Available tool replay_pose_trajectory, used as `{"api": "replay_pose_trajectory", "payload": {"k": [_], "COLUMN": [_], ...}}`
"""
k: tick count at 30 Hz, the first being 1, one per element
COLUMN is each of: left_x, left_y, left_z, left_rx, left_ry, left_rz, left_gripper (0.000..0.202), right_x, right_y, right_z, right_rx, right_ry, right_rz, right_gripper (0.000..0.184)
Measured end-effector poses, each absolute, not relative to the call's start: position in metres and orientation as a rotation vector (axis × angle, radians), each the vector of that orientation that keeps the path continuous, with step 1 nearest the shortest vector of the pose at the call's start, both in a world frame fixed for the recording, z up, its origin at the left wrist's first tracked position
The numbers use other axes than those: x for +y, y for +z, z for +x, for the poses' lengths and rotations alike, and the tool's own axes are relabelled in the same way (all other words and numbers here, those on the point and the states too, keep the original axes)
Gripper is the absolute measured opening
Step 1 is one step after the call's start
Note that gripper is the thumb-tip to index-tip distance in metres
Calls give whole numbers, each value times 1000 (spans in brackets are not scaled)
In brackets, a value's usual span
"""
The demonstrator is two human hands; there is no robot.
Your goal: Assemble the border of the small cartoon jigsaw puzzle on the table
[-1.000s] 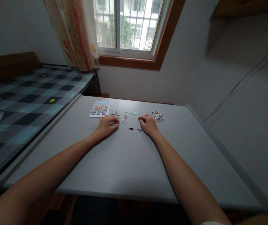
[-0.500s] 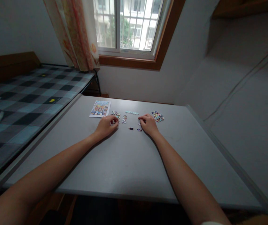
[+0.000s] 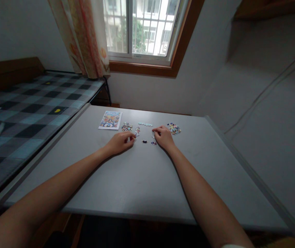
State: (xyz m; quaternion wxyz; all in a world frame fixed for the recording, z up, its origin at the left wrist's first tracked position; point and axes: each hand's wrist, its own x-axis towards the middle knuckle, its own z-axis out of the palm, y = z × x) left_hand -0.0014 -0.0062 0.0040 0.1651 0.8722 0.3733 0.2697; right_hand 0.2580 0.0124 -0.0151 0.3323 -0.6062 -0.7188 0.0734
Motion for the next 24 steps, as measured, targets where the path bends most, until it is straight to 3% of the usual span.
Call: {"api": "replay_pose_trajectory", "payload": {"k": [24], "left_x": [-5], "left_y": [2], "left_z": [-2], "left_rx": [1028], "left_ry": [730], "left_rz": [2523], "left_gripper": [18], "right_x": [12], "right_y": [-14], "right_z": [257], "right_rx": [-1876], "right_ry": [199], "right_rz": [-1604], "right_gripper": [26]}}
